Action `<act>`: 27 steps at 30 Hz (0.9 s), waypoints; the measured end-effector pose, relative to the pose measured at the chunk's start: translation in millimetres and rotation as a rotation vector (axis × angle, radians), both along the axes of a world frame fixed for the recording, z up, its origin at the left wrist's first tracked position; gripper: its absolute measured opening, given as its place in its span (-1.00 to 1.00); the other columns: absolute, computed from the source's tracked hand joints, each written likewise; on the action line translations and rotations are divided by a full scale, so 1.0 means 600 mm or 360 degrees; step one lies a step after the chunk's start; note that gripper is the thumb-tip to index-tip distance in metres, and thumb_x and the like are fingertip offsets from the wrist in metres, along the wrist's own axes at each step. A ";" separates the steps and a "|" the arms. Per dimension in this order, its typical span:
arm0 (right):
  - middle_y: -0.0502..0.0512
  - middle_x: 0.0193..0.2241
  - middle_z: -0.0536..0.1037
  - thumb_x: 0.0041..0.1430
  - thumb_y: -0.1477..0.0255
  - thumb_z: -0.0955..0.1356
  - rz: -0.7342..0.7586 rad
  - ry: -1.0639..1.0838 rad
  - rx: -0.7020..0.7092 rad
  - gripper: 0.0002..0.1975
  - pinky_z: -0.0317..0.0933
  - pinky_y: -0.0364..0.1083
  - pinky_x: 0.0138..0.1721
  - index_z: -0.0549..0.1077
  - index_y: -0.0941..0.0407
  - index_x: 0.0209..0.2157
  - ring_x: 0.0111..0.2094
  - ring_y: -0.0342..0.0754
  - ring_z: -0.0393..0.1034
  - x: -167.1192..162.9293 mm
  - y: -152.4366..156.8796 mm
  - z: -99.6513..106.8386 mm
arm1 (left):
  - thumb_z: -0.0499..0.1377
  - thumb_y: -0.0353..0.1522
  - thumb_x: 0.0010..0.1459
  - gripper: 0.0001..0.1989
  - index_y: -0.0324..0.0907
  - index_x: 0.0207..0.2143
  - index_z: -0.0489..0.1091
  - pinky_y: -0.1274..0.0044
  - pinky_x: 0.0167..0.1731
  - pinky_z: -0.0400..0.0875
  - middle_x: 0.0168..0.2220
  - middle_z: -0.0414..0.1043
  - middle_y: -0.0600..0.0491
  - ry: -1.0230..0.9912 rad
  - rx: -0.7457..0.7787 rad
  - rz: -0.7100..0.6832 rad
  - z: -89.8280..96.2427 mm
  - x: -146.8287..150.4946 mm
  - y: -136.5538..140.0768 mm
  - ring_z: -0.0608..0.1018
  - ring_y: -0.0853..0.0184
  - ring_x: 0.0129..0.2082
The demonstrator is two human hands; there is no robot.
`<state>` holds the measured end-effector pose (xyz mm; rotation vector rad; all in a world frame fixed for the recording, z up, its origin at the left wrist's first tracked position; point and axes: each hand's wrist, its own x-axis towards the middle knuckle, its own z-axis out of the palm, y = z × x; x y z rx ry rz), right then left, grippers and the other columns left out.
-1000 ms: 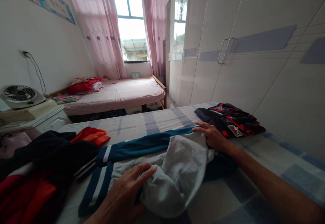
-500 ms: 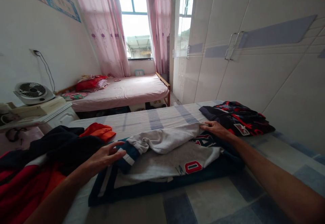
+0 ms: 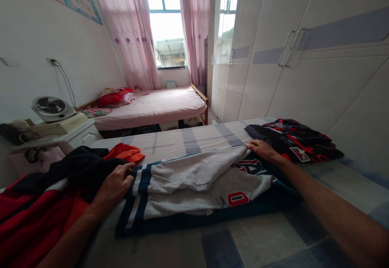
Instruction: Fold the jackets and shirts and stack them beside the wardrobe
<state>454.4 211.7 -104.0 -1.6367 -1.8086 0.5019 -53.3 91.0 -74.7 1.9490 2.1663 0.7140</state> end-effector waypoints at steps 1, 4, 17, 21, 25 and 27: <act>0.24 -0.25 0.54 0.03 0.32 0.29 -0.0028 -0.0074 0.0063 -0.77 0.19 0.10 -0.02 0.51 0.17 -0.41 -0.12 0.16 0.39 -0.009 -0.004 0.004 | -0.02 -0.26 0.07 -0.52 -0.28 0.00 0.36 0.26 0.01 0.32 -0.01 0.40 -0.17 0.0118 0.0142 -0.0026 -0.003 0.008 -0.006 0.46 0.07 -0.02; 0.24 0.08 0.36 0.12 0.35 0.23 0.0021 -0.0357 0.0384 -0.66 0.01 0.10 0.15 0.45 0.14 -0.10 0.14 0.13 0.17 -0.041 -0.031 0.014 | -0.06 -0.19 0.19 -0.52 -0.21 0.08 0.32 0.26 0.17 0.14 0.18 0.21 -0.13 0.0388 0.0497 -0.0325 -0.012 0.050 -0.031 0.26 0.10 0.19; 0.27 0.15 0.30 0.23 0.24 0.15 -0.0104 -0.0744 0.0320 -0.50 -0.01 0.03 0.18 0.34 0.19 0.09 0.18 0.10 0.14 -0.034 -0.106 0.018 | 0.05 -0.05 0.14 -0.48 0.01 0.12 0.30 0.03 0.15 0.02 0.24 0.16 -0.06 0.0546 0.0108 -0.0715 -0.076 0.102 -0.063 0.11 -0.04 0.26; 0.39 0.02 0.41 0.18 0.08 0.14 -0.0730 -0.0715 -0.0081 -0.42 0.14 0.14 0.03 0.42 0.22 -0.02 0.03 0.25 0.31 0.042 -0.186 0.024 | 0.06 -0.06 0.13 -0.48 -0.03 0.11 0.33 0.03 0.17 -0.02 0.23 0.17 -0.08 0.0508 0.0159 -0.0708 -0.077 0.103 -0.063 0.10 -0.04 0.27; 0.31 -0.24 0.56 0.05 -0.06 0.19 -0.0627 -0.0408 -0.0555 -0.40 0.26 0.10 -0.15 0.54 0.16 -0.28 -0.16 0.24 0.44 0.090 -0.221 0.008 | 0.05 -0.10 0.15 -0.50 -0.09 0.09 0.34 0.03 0.15 -0.02 0.22 0.19 -0.14 0.0534 0.0117 -0.0629 -0.069 0.117 -0.070 0.09 -0.03 0.27; 0.24 -0.33 0.59 0.00 -0.08 0.23 -0.0583 -0.0103 -0.0702 -0.42 0.31 0.05 -0.28 0.54 0.14 -0.33 -0.25 0.18 0.47 0.093 -0.220 0.006 | 0.05 -0.18 0.16 -0.54 -0.17 0.07 0.36 0.05 0.16 -0.03 0.22 0.18 -0.19 0.0538 0.0127 -0.0584 -0.055 0.134 -0.078 0.08 -0.03 0.27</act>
